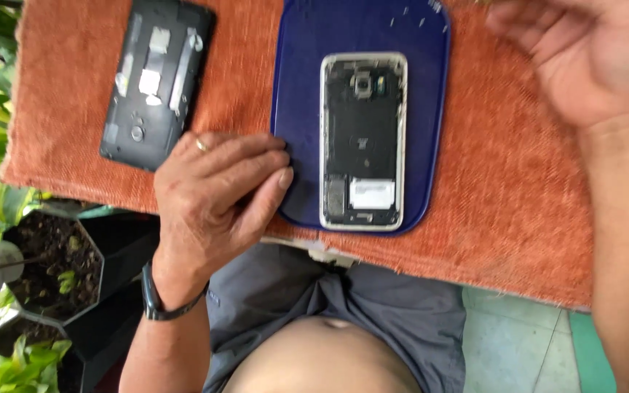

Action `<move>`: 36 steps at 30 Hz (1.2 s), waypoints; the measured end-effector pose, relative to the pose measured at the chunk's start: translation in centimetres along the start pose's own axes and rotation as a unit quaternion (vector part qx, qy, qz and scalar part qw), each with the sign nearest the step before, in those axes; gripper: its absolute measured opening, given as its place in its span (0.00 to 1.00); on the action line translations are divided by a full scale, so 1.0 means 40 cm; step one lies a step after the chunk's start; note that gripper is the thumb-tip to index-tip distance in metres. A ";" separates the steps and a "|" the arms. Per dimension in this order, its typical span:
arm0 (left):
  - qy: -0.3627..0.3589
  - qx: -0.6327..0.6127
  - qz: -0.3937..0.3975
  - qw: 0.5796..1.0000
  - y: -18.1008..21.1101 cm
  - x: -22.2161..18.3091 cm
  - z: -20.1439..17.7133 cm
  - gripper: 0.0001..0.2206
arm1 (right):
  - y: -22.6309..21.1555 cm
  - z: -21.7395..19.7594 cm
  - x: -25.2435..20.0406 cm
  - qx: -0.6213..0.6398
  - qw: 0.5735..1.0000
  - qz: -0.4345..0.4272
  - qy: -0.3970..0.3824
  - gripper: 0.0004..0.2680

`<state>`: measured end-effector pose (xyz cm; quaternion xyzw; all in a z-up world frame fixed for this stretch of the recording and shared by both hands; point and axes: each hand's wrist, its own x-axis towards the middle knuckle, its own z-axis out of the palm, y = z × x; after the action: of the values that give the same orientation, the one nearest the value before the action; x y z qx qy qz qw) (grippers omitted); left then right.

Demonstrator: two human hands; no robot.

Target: Using a precision screwdriver to remove screws and prying the internal frame of a silver smartphone for disassembly.

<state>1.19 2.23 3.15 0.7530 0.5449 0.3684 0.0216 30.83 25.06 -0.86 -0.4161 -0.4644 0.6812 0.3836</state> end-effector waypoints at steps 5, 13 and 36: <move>0.007 0.002 -0.012 1.000 0.004 0.007 0.001 0.04 | -0.052 0.065 -0.032 0.065 0.998 -0.023 -0.012 0.11; 0.014 -0.001 -0.023 1.000 -0.001 0.001 0.006 0.03 | -0.061 0.076 -0.042 0.081 0.997 -0.019 -0.003 0.20; 0.004 0.008 -0.025 1.000 -0.004 0.002 0.007 0.03 | -0.070 0.067 -0.033 -0.102 0.988 -0.047 0.110 0.17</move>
<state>1.22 2.46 2.89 0.7378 0.5664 0.3665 0.0219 29.20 23.79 2.67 -0.5032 -0.5051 0.5618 0.4195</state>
